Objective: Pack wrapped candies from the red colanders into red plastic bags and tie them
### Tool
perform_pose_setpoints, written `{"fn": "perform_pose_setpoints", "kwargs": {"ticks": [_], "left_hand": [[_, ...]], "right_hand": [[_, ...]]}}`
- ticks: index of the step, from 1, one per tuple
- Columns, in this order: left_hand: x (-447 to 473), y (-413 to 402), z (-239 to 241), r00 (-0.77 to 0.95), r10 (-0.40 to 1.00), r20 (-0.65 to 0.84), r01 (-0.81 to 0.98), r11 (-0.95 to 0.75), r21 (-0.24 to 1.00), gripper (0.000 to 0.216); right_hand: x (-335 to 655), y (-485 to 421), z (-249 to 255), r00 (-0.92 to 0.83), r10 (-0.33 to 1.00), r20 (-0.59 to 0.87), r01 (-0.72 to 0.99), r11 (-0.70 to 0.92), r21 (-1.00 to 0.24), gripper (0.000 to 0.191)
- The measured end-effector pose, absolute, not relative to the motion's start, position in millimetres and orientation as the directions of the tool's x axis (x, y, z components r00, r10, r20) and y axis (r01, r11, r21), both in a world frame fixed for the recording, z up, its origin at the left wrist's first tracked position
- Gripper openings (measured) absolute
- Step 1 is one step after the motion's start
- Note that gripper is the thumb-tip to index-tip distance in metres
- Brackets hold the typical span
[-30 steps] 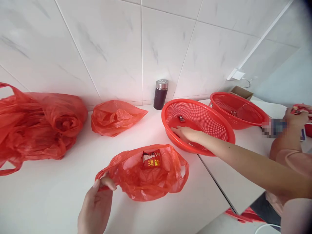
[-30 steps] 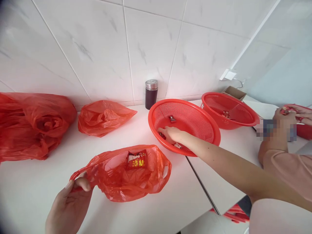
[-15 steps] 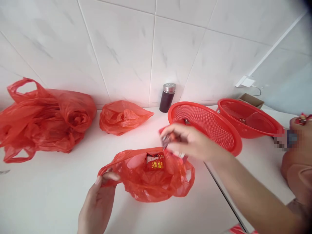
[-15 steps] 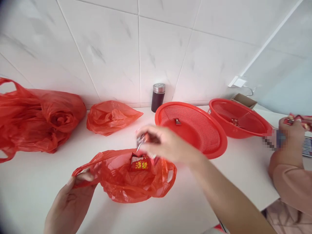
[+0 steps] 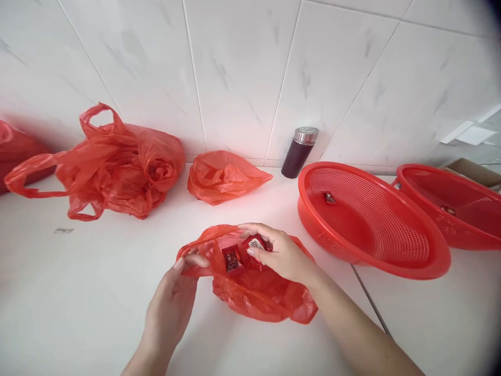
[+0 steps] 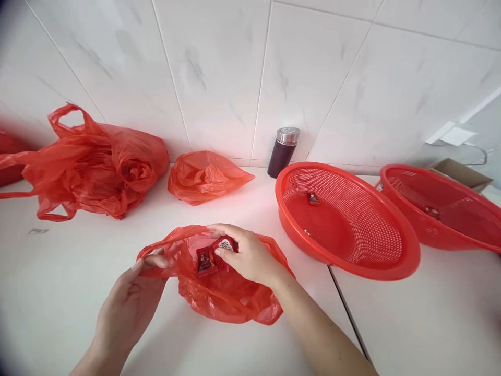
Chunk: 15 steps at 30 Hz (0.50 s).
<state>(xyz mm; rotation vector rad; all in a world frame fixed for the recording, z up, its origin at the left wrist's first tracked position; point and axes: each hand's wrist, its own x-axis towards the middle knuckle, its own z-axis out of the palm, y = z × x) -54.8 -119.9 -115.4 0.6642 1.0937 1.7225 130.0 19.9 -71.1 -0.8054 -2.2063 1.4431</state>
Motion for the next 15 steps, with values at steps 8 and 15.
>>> {"fn": "perform_pose_setpoints", "kwargs": {"ticks": [8,15], "left_hand": [[-55.9,-117.3,-113.8,-0.488,0.868,-0.091,-0.478,-0.179,0.86,0.034],[-56.3,-117.6,-113.7,-0.488,0.868,-0.087,-0.479,-0.183,0.859,0.036]], "right_hand": [[131.6,23.8,-80.2,-0.784,0.62,-0.017,0.149,0.161,-0.976,0.049],[134.2,7.0,-74.5,-0.831,0.554,-0.057,0.199,0.198,-0.96,0.043]]}}
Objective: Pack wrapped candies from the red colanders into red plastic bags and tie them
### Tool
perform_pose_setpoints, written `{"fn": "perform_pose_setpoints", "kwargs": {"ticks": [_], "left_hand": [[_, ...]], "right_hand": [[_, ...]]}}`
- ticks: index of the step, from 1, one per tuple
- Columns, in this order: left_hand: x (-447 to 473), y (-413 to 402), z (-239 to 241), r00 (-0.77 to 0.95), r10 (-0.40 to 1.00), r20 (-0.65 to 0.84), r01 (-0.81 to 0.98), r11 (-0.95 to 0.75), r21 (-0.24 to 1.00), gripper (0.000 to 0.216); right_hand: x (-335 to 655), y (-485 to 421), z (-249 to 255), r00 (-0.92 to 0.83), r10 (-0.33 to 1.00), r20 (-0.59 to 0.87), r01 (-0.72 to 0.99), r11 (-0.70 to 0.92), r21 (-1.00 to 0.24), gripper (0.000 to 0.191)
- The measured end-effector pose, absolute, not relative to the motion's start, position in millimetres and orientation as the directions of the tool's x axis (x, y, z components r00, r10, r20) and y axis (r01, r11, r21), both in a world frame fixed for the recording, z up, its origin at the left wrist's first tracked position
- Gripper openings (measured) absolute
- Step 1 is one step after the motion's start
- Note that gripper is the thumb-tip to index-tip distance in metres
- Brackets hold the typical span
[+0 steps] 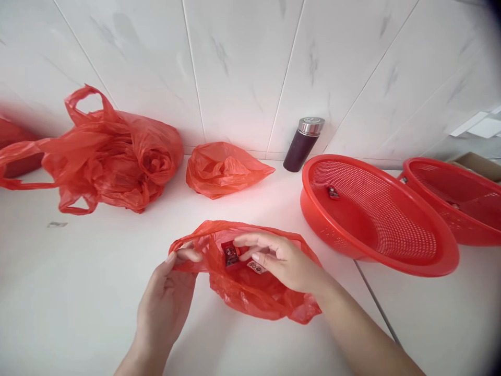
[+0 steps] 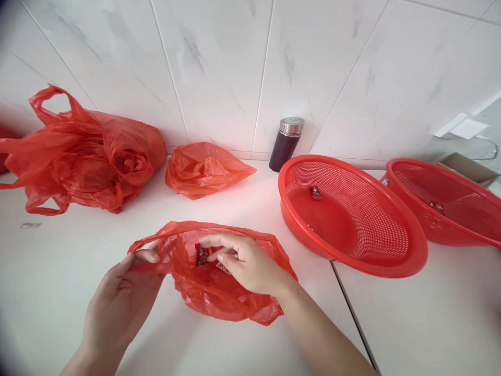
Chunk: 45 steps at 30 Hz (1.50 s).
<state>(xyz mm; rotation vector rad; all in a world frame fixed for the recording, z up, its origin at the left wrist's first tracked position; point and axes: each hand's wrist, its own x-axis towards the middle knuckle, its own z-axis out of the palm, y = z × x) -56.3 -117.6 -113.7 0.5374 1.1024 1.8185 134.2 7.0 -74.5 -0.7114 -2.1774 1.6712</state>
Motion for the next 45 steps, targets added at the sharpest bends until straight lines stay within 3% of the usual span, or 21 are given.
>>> {"fn": "perform_pose_setpoints", "kwargs": {"ticks": [4,9,11,15,18,22,30,34,39,42,45], "left_hand": [[-54.4,-118.4,-112.6,-0.488,0.868,-0.088,-0.478,-0.182,0.86,0.035],[-53.6,-119.9,-111.3,-0.476,0.874,-0.099,-0.461,-0.152,0.874,0.034],[-53.9,-120.5,-110.0,-0.485,0.869,-0.096,-0.458,-0.159,0.874,0.033],[-55.3,-121.6,-108.9,-0.496,0.863,-0.095,-0.484,-0.184,0.855,0.034],[-56.9,-122.1,-111.4,-0.489,0.866,-0.102,-0.506,-0.186,0.842,0.036],[-58.1,-121.5,-114.2,-0.486,0.867,-0.107,-0.519,-0.188,0.834,0.038],[-58.2,-121.5,-113.7,-0.472,0.875,-0.102,-0.537,-0.194,0.821,0.038],[-58.2,-120.5,-113.2,-0.484,0.868,-0.111,-0.536,-0.194,0.822,0.039],[-57.6,-118.9,-112.7,-0.493,0.866,-0.081,-0.54,-0.232,0.809,0.038],[-57.8,-119.2,-113.6,-0.485,0.871,-0.086,-0.552,-0.228,0.802,0.038],[-58.5,-120.1,-114.2,-0.485,0.872,-0.07,-0.544,-0.238,0.805,0.039]], "right_hand": [[123.1,2.4,-79.6,-0.757,0.652,0.028,0.348,0.44,-0.828,0.035],[98.7,2.8,-96.9,-0.864,0.497,0.084,0.372,0.741,-0.559,0.03],[95.5,2.9,-99.8,-0.857,0.508,0.088,0.386,0.745,-0.543,0.027],[105.3,3.8,-90.6,-0.755,0.655,0.022,0.393,0.48,-0.784,0.019],[116.9,4.7,-80.5,-0.712,0.698,-0.079,0.289,0.189,-0.939,0.028],[124.4,4.5,-77.0,-0.71,0.696,-0.107,0.044,-0.108,-0.993,0.028],[126.5,3.6,-81.4,-0.683,0.717,-0.139,0.003,-0.188,-0.982,0.018],[128.6,5.0,-85.2,-0.664,0.73,-0.165,-0.034,-0.25,-0.968,0.033],[127.4,0.1,-88.3,-0.73,0.676,-0.098,0.056,-0.084,-0.995,0.028],[125.4,-4.0,-90.8,-0.736,0.677,0.006,0.163,0.186,-0.969,0.033],[130.0,-2.7,-88.5,-0.684,0.719,0.12,0.322,0.446,-0.835,0.037]]}}
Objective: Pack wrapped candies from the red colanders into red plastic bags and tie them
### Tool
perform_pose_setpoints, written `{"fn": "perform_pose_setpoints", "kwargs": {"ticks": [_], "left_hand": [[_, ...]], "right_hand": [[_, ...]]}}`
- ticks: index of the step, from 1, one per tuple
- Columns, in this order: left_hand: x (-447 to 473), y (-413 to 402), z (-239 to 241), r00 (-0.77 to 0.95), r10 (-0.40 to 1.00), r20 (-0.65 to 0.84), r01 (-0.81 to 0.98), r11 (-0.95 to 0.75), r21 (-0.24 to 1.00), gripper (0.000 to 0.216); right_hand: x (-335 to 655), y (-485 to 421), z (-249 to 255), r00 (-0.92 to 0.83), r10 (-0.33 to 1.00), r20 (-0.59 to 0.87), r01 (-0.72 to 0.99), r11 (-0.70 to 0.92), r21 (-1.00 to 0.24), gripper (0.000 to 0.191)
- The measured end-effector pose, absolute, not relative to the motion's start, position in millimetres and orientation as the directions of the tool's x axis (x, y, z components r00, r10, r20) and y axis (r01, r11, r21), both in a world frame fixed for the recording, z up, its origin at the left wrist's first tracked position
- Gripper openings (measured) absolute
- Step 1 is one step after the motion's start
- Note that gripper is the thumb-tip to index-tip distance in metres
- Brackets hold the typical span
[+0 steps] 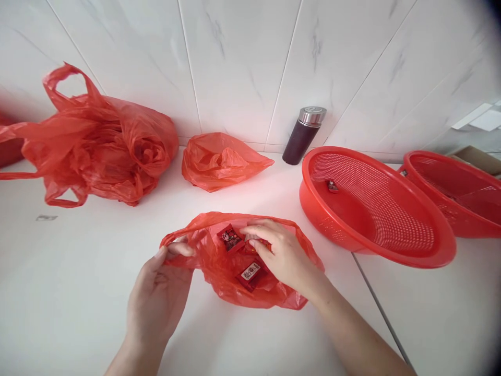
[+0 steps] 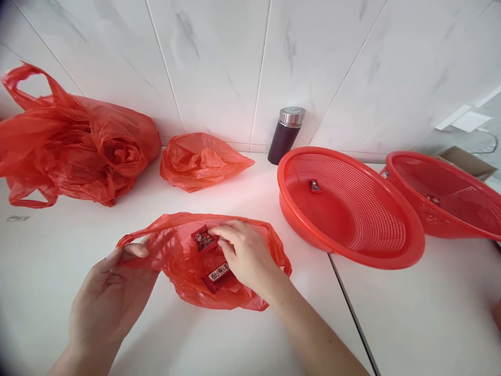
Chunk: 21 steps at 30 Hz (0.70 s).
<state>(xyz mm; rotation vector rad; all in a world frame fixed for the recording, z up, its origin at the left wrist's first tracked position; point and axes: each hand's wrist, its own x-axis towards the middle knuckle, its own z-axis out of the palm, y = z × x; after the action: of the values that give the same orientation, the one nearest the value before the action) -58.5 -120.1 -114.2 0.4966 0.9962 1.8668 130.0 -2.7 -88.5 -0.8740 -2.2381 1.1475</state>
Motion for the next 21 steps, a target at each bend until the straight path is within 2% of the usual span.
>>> {"fn": "perform_pose_setpoints", "kwargs": {"ticks": [1,3,6,8,10,13,15,17,19,21], "left_hand": [[-58.6,-120.4,-114.3,-0.484,0.872,-0.068,-0.542,-0.237,0.806,0.04],[-58.9,-120.6,-114.5,-0.481,0.874,-0.072,-0.543,-0.232,0.807,0.042],[-58.9,-120.2,-114.8,-0.469,0.88,-0.074,-0.549,-0.225,0.805,0.042],[-58.7,-119.8,-114.9,-0.475,0.877,-0.071,-0.547,-0.231,0.805,0.041],[-58.4,-119.7,-114.7,-0.491,0.868,-0.073,-0.542,-0.239,0.806,0.041],[-57.8,-119.9,-113.2,-0.501,0.862,-0.078,-0.537,-0.239,0.809,0.042],[-57.4,-119.9,-112.0,-0.5,0.863,-0.077,-0.537,-0.239,0.809,0.043],[-57.0,-119.8,-111.2,-0.505,0.86,-0.071,-0.532,-0.245,0.811,0.043],[-56.8,-119.5,-111.3,-0.51,0.858,-0.066,-0.527,-0.25,0.812,0.042],[-57.0,-119.4,-112.2,-0.509,0.858,-0.067,-0.528,-0.249,0.811,0.042]], "right_hand": [[133.2,-1.1,-86.4,-0.703,0.704,0.098,0.38,0.489,-0.785,0.036],[140.5,2.4,-81.9,-0.796,0.603,-0.055,0.451,0.53,-0.718,0.033],[147.3,5.0,-78.7,-0.863,0.445,-0.239,0.479,0.572,-0.665,0.048],[147.5,4.6,-78.8,-0.852,0.459,-0.251,0.501,0.577,-0.645,0.047],[146.1,3.9,-78.3,-0.84,0.49,-0.234,0.503,0.541,-0.674,0.035],[144.6,4.4,-75.2,-0.798,0.569,-0.199,0.449,0.339,-0.827,0.025],[144.5,5.9,-73.1,-0.777,0.597,-0.2,0.347,0.142,-0.927,0.027],[144.5,7.7,-72.2,-0.789,0.579,-0.204,0.236,-0.02,-0.972,0.029],[144.1,8.9,-73.3,-0.806,0.557,-0.2,0.184,-0.085,-0.979,0.028],[142.9,8.6,-75.6,-0.81,0.539,-0.231,0.227,-0.076,-0.971,0.029]]}}
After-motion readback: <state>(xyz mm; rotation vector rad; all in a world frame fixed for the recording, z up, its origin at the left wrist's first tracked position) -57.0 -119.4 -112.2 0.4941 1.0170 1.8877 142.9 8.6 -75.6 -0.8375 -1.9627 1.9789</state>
